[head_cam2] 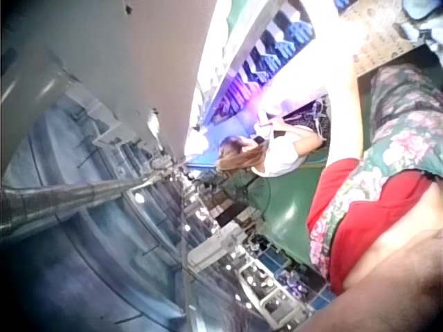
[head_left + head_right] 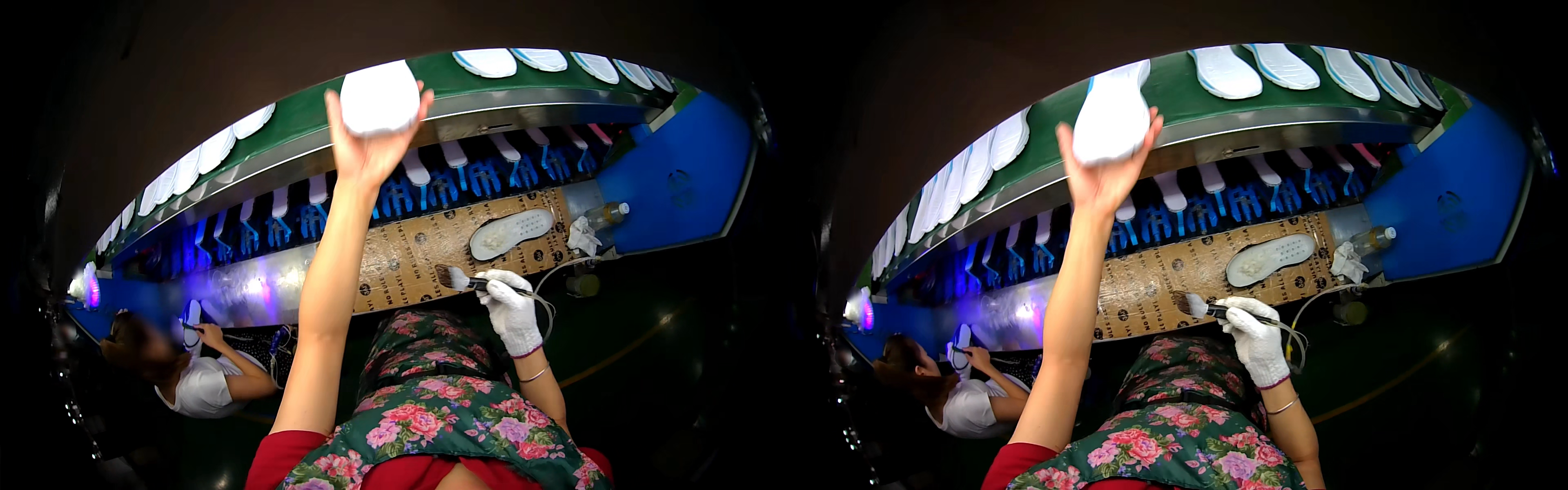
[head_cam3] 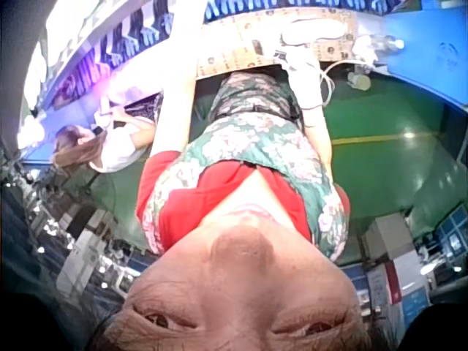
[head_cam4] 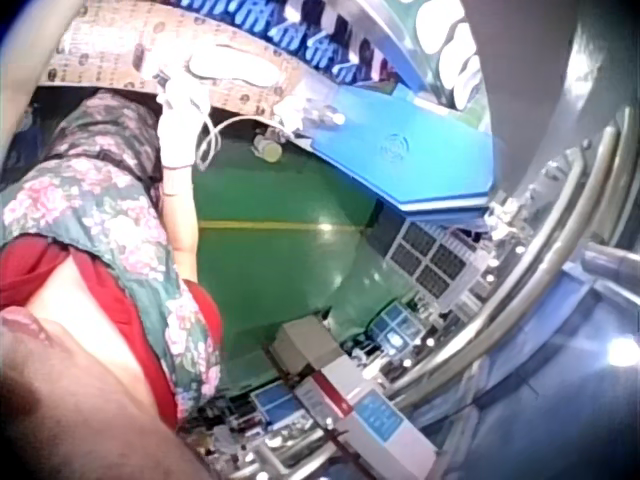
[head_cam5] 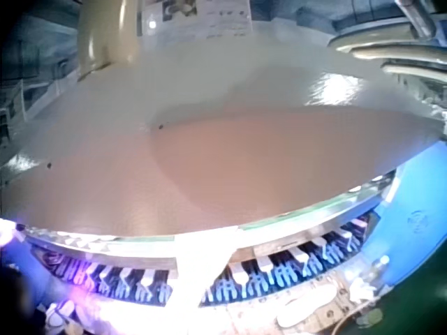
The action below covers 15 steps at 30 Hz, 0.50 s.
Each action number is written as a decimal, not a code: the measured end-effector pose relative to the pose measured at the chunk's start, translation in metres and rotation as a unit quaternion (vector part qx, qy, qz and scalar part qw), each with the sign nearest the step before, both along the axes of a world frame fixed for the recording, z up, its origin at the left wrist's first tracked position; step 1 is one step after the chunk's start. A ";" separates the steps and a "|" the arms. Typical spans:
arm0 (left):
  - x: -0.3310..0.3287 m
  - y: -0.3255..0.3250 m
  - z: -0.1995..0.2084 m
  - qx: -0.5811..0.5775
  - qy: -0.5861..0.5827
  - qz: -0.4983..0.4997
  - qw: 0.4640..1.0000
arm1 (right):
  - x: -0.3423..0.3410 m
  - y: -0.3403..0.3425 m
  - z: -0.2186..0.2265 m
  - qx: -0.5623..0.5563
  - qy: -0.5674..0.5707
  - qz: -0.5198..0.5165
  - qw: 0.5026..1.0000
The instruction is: The person applies a dark liquid adhesive to the interior surface of white shoe soles using a brush, then places the soles onto a moving conveyor belt.
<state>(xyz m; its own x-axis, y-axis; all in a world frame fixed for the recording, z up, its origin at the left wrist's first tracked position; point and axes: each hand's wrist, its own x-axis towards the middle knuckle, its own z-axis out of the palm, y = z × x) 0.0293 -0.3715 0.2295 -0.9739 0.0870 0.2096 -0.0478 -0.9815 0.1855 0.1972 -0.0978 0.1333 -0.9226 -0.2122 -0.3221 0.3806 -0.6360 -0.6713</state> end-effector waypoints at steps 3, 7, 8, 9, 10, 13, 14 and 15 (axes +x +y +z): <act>-0.037 0.007 -0.009 0.102 -0.110 -0.032 0.988 | -0.001 -0.005 -0.014 0.069 -0.008 -0.001 0.998; 0.000 0.036 0.006 -0.260 -0.102 0.007 0.960 | 0.002 0.003 -0.032 0.096 -0.044 -0.020 0.994; 0.006 0.022 0.004 -0.310 -0.078 0.028 0.947 | 0.004 0.004 -0.039 0.096 -0.047 -0.020 0.994; 0.009 0.002 0.002 -0.380 -0.068 0.087 0.918 | 0.005 0.004 -0.040 0.097 -0.061 -0.017 0.993; 0.009 -0.020 0.001 -0.457 -0.070 0.177 0.869 | 0.006 0.004 -0.042 0.099 -0.075 -0.018 0.992; 0.016 -0.121 -0.002 -0.760 -0.163 0.457 0.433 | 0.008 -0.004 -0.050 0.081 -0.098 0.008 0.992; 0.028 -0.206 -0.026 -0.834 -0.084 0.518 0.168 | 0.010 -0.016 -0.051 0.069 -0.100 0.032 0.992; 0.052 -0.268 -0.041 -0.859 -0.077 0.490 0.125 | 0.012 -0.028 -0.052 0.057 -0.103 0.057 0.991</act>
<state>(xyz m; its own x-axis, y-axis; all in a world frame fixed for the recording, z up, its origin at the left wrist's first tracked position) 0.0814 -0.6391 0.1884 -0.6735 -0.3027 0.6743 -0.1937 0.9527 0.2342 0.2089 -0.1263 0.0817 -0.8071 -0.2629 -0.5286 0.5820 -0.5049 -0.6375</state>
